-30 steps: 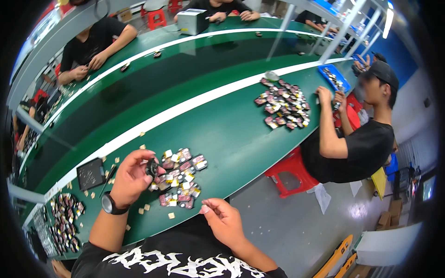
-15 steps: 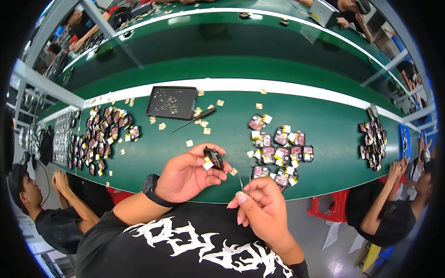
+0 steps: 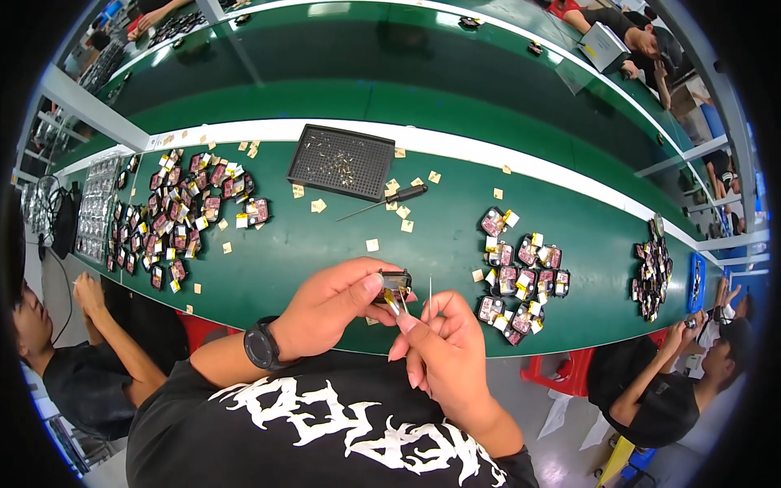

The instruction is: Assembling small electronic components, specifically placing batteries and applying adhesive stickers to smartwatch-like devices on a production line.

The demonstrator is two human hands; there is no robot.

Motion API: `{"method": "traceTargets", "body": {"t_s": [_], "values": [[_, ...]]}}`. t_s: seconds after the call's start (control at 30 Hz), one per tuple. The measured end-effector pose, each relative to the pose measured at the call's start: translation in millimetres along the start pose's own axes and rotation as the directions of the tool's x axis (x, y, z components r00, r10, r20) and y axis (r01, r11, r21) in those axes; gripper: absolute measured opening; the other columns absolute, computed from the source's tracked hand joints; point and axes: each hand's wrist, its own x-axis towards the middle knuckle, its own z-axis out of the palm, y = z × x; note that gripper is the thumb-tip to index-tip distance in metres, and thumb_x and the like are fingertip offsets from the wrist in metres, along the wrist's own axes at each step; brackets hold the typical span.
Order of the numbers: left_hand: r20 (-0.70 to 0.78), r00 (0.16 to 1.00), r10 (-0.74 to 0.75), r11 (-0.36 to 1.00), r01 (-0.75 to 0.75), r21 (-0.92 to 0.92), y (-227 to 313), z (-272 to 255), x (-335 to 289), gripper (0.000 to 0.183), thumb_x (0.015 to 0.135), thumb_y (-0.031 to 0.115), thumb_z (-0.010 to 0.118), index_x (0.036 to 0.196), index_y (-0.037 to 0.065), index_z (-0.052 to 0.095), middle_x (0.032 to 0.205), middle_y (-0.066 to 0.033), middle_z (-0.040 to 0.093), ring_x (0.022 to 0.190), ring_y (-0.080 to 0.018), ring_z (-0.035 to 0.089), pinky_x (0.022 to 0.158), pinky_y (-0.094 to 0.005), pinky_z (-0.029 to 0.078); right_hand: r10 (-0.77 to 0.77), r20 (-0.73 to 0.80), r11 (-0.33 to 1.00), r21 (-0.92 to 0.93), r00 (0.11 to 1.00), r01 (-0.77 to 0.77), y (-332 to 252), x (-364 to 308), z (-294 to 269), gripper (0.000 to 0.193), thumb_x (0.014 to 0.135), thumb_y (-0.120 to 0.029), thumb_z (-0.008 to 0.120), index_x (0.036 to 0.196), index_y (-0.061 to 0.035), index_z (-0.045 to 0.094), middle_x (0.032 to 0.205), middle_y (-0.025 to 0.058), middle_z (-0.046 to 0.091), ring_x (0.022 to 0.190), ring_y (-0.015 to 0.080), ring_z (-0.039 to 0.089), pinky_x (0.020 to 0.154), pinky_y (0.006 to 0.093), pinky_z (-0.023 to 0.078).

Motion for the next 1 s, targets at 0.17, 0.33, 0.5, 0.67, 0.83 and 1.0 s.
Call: {"method": "traceTargets", "body": {"t_s": [0.17, 0.33, 0.5, 0.67, 0.83, 1.0], "values": [[0.030, 1.000, 0.001, 0.990, -0.005, 0.140, 0, -6, -1, 0.042, 0.109, 0.028, 0.044, 0.136, -0.004, 0.052, 0.121, -0.0152, 0.065, 0.101, -0.0190, 0.068, 0.090, -0.0322, 0.058, -0.111, -0.049, 0.988, 0.106, 0.993, 0.116, 13, 2, 3, 0.020, 0.098, -0.002, 0.060, 0.094, -0.0074, 0.042, 0.068, 0.0145, 0.065, 0.038, 0.0073, 0.047, 0.034, 0.0202, 0.032], [0.036, 0.998, -0.041, 0.999, 0.041, 0.010, -3, -10, 0, 0.044, 0.109, 0.029, 0.044, 0.135, -0.006, 0.053, 0.119, -0.0168, 0.066, 0.099, -0.0189, 0.069, 0.089, -0.0319, 0.058, -0.145, -0.083, 0.986, 0.066, 0.986, 0.150, 23, 2, 4, 0.022, 0.097, 0.000, 0.061, 0.094, -0.0060, 0.041, 0.067, 0.0097, 0.061, 0.043, 0.0074, 0.050, 0.034, 0.0202, 0.034], [0.017, 0.993, -0.115, 0.993, 0.116, -0.017, 1, -14, -1, 0.047, 0.109, 0.033, 0.043, 0.131, -0.007, 0.055, 0.115, -0.0173, 0.068, 0.094, -0.0175, 0.069, 0.085, -0.0308, 0.058, -0.202, -0.037, 0.979, 0.020, 0.979, 0.203, 34, 4, 1, 0.023, 0.098, 0.000, 0.062, 0.095, -0.0052, 0.040, 0.070, 0.0055, 0.057, 0.049, 0.0073, 0.054, 0.036, 0.0205, 0.036], [0.031, 0.987, -0.160, 0.984, 0.162, -0.070, 4, -16, -3, 0.044, 0.109, 0.031, 0.043, 0.124, -0.008, 0.058, 0.107, -0.0161, 0.069, 0.086, -0.0179, 0.070, 0.080, -0.0308, 0.060, -0.215, -0.055, 0.973, -0.098, 0.975, 0.209, 37, 2, 5, 0.021, 0.098, 0.000, 0.062, 0.098, -0.0053, 0.041, 0.071, 0.0036, 0.057, 0.056, 0.0063, 0.056, 0.042, 0.0200, 0.040], [-0.041, 0.979, -0.197, 0.980, 0.195, -0.045, 3, -18, -6, 0.040, 0.109, 0.026, 0.041, 0.123, -0.007, 0.059, 0.102, -0.0150, 0.070, 0.082, -0.0181, 0.070, 0.075, -0.0297, 0.059, -0.304, -0.041, 0.951, -0.074, 0.952, 0.300, 36, 4, -10, 0.027, 0.093, 0.001, 0.067, 0.109, -0.0039, 0.046, 0.071, -0.0004, 0.054, 0.056, 0.0034, 0.048, 0.048, 0.0193, 0.036], [0.027, 0.980, -0.197, 0.979, 0.195, 0.055, 2, -20, -11, 0.031, 0.106, 0.014, 0.045, 0.130, -0.003, 0.057, 0.093, -0.0105, 0.067, 0.077, -0.0154, 0.069, 0.067, -0.0264, 0.057, -0.454, 0.085, 0.814, -0.367, 0.887, 0.451, 29, 12, -11, 0.043, 0.084, 0.002, 0.077, 0.123, -0.0003, 0.059, 0.074, -0.0024, 0.053, 0.057, 0.0007, 0.042, 0.050, 0.0196, 0.031]]}}
